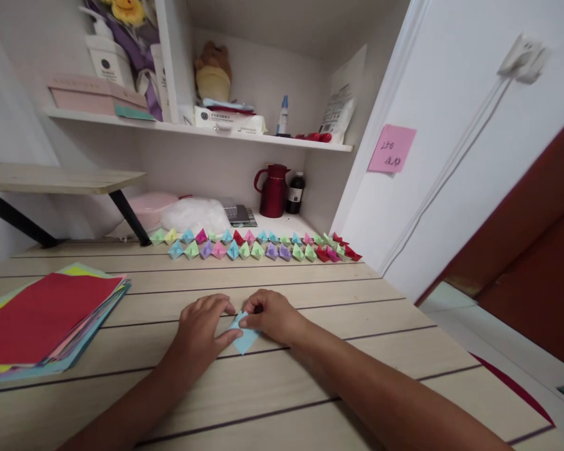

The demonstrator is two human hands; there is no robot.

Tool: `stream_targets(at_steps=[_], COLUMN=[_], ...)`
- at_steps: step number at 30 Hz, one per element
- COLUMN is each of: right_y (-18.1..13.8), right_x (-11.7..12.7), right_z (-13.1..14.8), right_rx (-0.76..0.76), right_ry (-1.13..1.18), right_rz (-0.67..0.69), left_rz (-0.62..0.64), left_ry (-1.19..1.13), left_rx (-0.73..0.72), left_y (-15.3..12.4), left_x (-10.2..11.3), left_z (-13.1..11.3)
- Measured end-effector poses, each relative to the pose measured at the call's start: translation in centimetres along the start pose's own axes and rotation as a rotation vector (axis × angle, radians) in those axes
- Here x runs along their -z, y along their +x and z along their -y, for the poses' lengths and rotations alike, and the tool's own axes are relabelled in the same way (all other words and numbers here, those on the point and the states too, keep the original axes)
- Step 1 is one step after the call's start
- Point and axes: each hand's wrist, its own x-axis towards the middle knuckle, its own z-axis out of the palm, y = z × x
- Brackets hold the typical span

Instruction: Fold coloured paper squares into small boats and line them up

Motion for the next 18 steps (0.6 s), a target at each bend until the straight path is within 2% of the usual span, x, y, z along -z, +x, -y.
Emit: stream_targets(at_steps=[2,5,9,13,18], right_y=[0.0,-0.3,-0.8,-1.3,-1.7], right_x=[0.0,-0.2,-0.9,-2.0,-2.9], right_z=[1.0,1.9,1.6,1.6,2.2], right_rx=[-0.037,-0.025,0.011,0.097,0.091], right_ry=[0.095,0.327,0.552,0.608,0.608], right_rz=[-0.003,-0.118,-0.257,-0.255,-0.173], left_rz=[-0.051,-0.120,-0.160,-0.246,-0.204], left_ry=[-0.065,-0.221,-0.371,-0.511,-0.590], left_rx=[0.059,0.164,0.153,0.089,0.118], left_y=[0.1,0.5,0.9,0.9,0.3], left_x=[-0.1,-0.3,-0.3,-0.4,-0.1], left_z=[0.3,0.8,1.0,0.2,-0.9])
